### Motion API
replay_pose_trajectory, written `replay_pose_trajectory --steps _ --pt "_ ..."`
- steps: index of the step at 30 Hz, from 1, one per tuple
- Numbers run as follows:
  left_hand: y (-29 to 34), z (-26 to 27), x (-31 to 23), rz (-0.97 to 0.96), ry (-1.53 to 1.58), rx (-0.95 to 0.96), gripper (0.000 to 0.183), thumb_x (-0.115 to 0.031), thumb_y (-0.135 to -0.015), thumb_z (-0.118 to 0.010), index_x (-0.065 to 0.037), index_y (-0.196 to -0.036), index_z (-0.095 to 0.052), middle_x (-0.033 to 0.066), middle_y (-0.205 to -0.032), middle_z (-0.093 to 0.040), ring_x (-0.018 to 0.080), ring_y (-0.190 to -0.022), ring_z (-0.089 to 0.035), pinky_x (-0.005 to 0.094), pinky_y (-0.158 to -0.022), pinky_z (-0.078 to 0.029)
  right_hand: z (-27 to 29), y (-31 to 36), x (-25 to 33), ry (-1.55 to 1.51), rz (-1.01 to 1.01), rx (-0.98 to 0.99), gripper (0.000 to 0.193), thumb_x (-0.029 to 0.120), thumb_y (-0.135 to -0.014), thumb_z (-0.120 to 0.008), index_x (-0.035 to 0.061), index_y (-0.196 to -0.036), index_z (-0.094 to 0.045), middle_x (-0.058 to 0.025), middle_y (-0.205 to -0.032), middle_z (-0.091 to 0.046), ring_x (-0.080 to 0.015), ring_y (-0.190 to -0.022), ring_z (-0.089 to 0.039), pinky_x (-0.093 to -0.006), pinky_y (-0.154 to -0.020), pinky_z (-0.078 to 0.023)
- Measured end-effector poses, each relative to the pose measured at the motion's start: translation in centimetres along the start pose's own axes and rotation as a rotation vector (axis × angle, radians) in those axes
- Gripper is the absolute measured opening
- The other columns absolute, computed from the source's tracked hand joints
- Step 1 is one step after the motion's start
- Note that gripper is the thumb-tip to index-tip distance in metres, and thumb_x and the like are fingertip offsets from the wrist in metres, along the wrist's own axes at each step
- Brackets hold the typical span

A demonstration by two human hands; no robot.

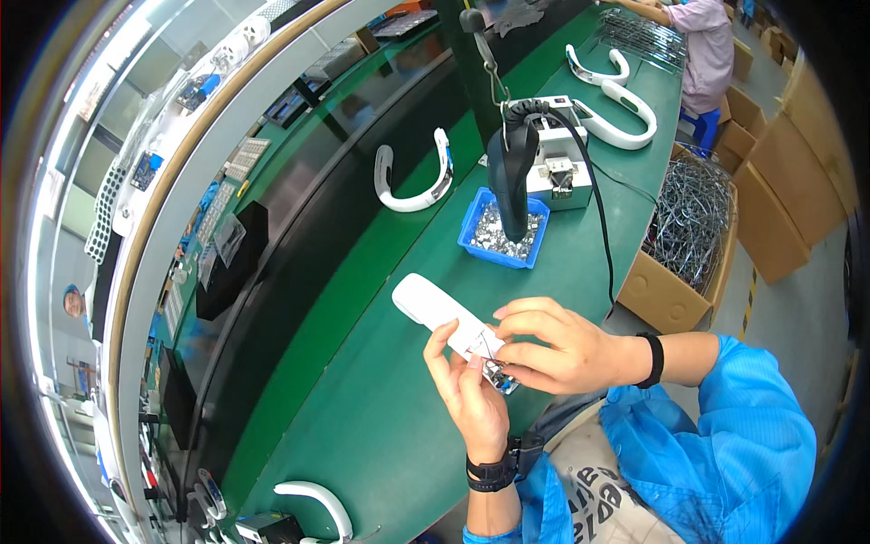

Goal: Assembling and screwing internal electronic components and wiring onto a white plastic neck fan frame using an electric screwdriver.

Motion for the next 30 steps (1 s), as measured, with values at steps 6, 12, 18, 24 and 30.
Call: replay_pose_trajectory --steps 6,12,18,24,30 --pt "-0.1 0.2 0.4 0.045 0.089 0.036 0.051 -0.002 -0.102 -0.049 -0.007 -0.153 -0.041 0.0244 -0.132 -0.066 0.0276 -0.114 -0.068 0.0391 -0.098 -0.056 0.1 0.0 0.5 0.032 0.039 -0.034 0.031 0.008 -0.082 -0.082 0.0063 -0.113 -0.075 -0.0129 -0.127 -0.062 -0.0350 -0.127 -0.062 -0.0438 -0.095 -0.060" --pt "-0.1 0.9 0.4 0.033 0.109 -0.009 0.049 -0.007 -0.104 -0.049 -0.006 -0.152 -0.042 0.0228 -0.128 -0.068 0.0274 -0.114 -0.068 0.0394 -0.099 -0.054 -0.3 0.2 0.8 0.077 0.122 -0.029 0.039 0.010 -0.080 -0.081 0.0116 -0.119 -0.077 -0.0111 -0.128 -0.062 -0.0322 -0.126 -0.062 -0.0407 -0.090 -0.058" --pt "-0.1 0.9 0.4 0.009 0.075 0.002 0.048 -0.009 -0.104 -0.050 -0.005 -0.151 -0.043 0.0230 -0.129 -0.067 0.0278 -0.116 -0.067 0.0406 -0.102 -0.052 -0.3 0.3 0.5 0.122 0.121 -0.005 0.040 0.012 -0.081 -0.080 0.0124 -0.121 -0.076 -0.0117 -0.129 -0.063 -0.0321 -0.126 -0.062 -0.0424 -0.091 -0.057" --pt "0.0 1.0 0.2 0.003 0.059 0.009 0.048 -0.009 -0.104 -0.050 -0.005 -0.152 -0.043 0.0226 -0.131 -0.066 0.0278 -0.117 -0.067 0.0404 -0.103 -0.052 -0.6 0.4 0.5 0.136 0.137 0.017 0.035 0.013 -0.081 -0.081 0.0111 -0.115 -0.075 -0.0119 -0.129 -0.063 -0.0321 -0.126 -0.062 -0.0425 -0.090 -0.057" --pt "-0.1 0.8 0.4 0.012 0.052 0.010 0.061 0.004 -0.096 -0.051 -0.006 -0.155 -0.040 0.0227 -0.130 -0.065 0.0281 -0.117 -0.067 0.0413 -0.104 -0.052 -0.2 0.7 0.2 0.159 0.121 -0.026 0.034 0.012 -0.080 -0.081 0.0073 -0.113 -0.075 -0.0111 -0.124 -0.065 -0.0318 -0.122 -0.064 -0.0408 -0.086 -0.058"
Point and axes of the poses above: each hand's wrist, its own y-axis away from the middle knuckle, its own z-axis out of the back of the hand, x = y × z, the point moved 10 cm from there along -y, towards the middle knuckle
